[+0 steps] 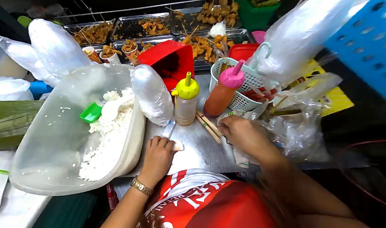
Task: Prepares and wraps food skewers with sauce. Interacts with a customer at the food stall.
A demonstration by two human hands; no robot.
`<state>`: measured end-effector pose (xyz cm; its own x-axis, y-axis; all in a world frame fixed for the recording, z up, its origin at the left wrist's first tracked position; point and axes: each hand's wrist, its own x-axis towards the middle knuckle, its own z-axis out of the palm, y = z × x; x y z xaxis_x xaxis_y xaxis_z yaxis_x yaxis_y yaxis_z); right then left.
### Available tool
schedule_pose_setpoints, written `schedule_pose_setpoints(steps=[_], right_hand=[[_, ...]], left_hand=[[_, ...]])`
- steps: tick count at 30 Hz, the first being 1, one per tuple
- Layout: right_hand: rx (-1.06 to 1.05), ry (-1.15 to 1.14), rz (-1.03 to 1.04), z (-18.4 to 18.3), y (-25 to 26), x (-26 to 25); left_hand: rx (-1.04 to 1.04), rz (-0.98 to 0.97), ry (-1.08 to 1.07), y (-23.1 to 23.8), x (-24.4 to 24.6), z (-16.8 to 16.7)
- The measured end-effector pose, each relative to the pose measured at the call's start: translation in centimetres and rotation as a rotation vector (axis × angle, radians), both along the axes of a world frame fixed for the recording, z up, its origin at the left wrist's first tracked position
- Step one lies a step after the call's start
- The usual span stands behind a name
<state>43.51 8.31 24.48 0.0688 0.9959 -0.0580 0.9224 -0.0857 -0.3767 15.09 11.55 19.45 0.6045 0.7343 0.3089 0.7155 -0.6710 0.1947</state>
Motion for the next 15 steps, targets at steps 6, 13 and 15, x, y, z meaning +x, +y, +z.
schedule_pose_setpoints(steps=[6, 13, 15], right_hand=[[-0.293, -0.137, -0.162, -1.3, -0.7, 2.7], [0.055, -0.014, -0.200, -1.9, -1.2, 3.6], [0.247, 0.006, -0.137, -1.6, -1.9, 3.4]], left_hand=[[-0.127, -0.010, -0.037, 0.8, 2.2, 2.0], [-0.415, -0.270, -0.167, 1.6, 7.6, 4.7], [-0.687, -0.302, -0.280, 2.3, 10.1, 5.1]])
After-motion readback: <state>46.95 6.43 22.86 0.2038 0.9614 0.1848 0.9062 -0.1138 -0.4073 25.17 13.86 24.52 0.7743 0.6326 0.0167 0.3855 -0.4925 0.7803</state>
